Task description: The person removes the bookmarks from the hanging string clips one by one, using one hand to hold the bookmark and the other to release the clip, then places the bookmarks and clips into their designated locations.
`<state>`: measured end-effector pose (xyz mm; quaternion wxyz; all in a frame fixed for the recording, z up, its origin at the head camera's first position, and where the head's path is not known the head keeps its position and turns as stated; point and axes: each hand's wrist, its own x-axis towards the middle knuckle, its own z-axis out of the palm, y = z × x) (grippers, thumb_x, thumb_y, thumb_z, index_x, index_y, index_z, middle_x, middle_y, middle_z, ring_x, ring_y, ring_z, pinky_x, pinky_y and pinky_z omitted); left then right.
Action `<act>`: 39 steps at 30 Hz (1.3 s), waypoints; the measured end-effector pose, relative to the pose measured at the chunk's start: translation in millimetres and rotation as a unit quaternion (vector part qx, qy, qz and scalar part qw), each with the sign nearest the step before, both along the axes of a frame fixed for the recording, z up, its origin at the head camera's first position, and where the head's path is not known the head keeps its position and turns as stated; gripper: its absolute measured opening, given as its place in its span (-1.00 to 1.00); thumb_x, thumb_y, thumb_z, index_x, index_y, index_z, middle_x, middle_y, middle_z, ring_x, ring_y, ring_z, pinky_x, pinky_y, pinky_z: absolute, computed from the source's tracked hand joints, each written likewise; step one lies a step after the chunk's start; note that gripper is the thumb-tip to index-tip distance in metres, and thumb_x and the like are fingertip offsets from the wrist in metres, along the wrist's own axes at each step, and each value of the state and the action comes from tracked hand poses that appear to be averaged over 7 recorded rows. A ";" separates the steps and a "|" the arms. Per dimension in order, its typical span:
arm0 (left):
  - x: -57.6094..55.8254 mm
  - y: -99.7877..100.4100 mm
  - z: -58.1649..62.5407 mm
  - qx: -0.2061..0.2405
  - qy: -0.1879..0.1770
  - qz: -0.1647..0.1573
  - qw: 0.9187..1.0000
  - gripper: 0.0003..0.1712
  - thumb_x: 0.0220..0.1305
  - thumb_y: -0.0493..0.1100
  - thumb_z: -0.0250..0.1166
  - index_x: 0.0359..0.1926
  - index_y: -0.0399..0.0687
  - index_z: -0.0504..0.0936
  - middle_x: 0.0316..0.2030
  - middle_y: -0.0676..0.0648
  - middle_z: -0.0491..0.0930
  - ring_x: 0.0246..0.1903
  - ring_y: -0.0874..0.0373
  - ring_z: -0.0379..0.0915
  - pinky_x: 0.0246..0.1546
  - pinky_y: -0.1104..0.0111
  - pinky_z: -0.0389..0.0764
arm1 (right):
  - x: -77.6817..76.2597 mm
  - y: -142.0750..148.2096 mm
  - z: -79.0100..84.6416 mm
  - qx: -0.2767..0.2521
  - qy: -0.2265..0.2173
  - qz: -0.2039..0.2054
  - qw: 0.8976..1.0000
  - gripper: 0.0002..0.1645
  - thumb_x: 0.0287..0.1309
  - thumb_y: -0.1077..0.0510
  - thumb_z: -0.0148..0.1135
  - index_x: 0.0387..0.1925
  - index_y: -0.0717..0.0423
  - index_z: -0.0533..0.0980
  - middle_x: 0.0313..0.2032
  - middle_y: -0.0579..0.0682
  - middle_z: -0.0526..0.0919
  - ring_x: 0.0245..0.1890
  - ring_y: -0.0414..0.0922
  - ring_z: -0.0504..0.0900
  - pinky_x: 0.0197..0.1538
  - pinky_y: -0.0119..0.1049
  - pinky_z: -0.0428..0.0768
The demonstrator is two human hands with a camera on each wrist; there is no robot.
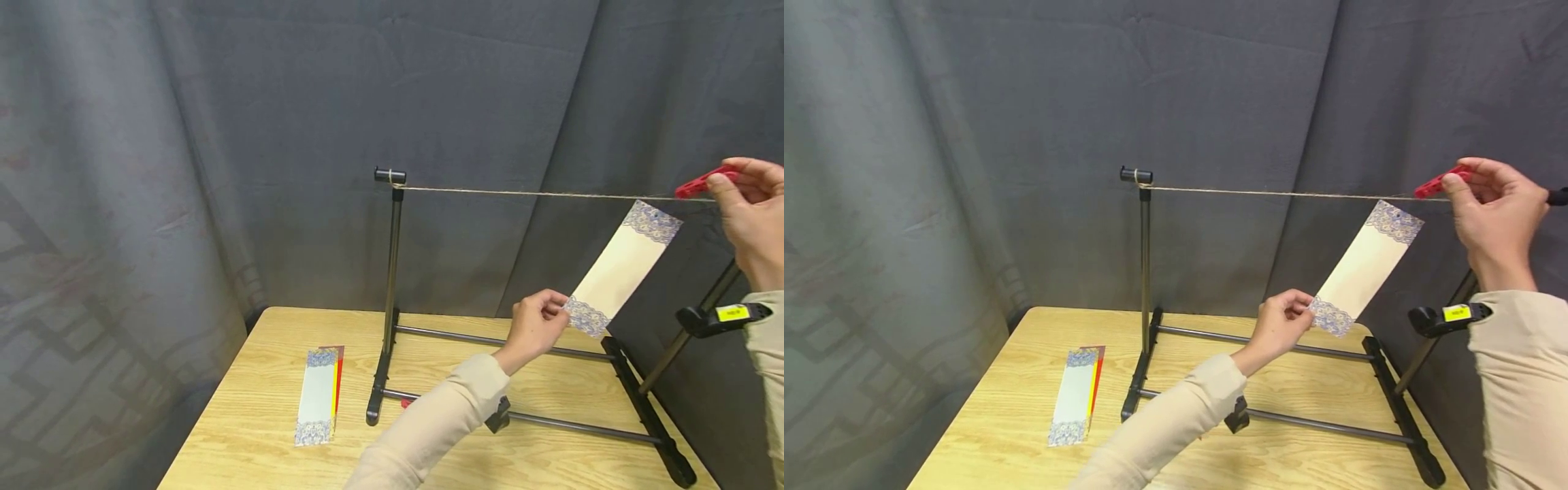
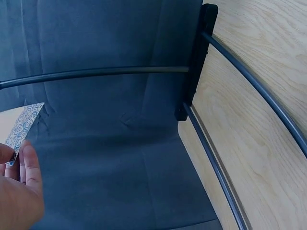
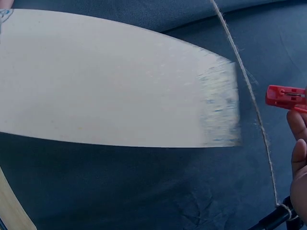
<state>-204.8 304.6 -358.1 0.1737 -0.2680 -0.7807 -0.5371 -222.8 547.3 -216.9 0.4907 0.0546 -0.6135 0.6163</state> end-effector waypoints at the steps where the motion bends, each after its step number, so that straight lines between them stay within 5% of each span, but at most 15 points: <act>1: -0.5 -1.5 -0.2 0.002 -0.001 -0.003 1.000 -0.84 0.20 -0.39 0.26 -0.21 -0.15 0.68 -0.51 0.14 0.62 -0.60 0.62 0.31 -0.50 0.72 0.46 | 0.4 -0.2 -0.6 -0.001 0.002 0.005 1.000 -0.68 0.16 0.42 0.25 -0.12 0.05 0.67 -0.38 -0.28 0.62 -0.40 -0.40 0.48 -0.31 -0.68 0.37; 7: -3.6 -9.1 -2.0 0.005 0.003 -0.003 1.000 -0.83 0.18 -0.41 0.26 -0.22 -0.17 0.68 -0.51 0.09 0.65 -0.59 0.60 0.34 -0.48 0.71 0.47 | 4.2 -1.9 -6.0 0.018 0.013 0.001 1.000 -0.66 0.13 0.42 0.28 -0.05 0.14 0.65 -0.35 -0.24 0.62 -0.39 -0.37 0.48 -0.30 -0.68 0.40; 20: -5.7 -22.8 -0.7 0.012 -0.002 -0.007 1.000 -0.84 0.19 -0.42 0.27 -0.22 -0.18 0.68 -0.49 0.07 0.65 -0.59 0.56 0.38 -0.50 0.68 0.50 | 7.6 -8.6 -10.6 -0.090 0.062 0.137 0.985 -0.61 -0.10 0.56 0.39 -0.15 0.35 0.63 -0.36 -0.03 0.70 -0.41 -0.27 0.59 -0.30 -0.68 0.51; 39: -1.9 -47.0 -2.9 0.040 -0.031 -0.031 0.998 -0.85 0.21 -0.43 0.26 -0.21 -0.23 0.66 -0.48 0.04 0.65 -0.59 0.49 0.44 -0.53 0.59 0.56 | 19.9 -21.1 -21.3 -0.059 0.074 0.149 0.984 -0.56 -0.13 0.66 0.31 -0.12 0.41 0.60 -0.32 0.01 0.69 -0.37 -0.23 0.62 -0.23 -0.64 0.55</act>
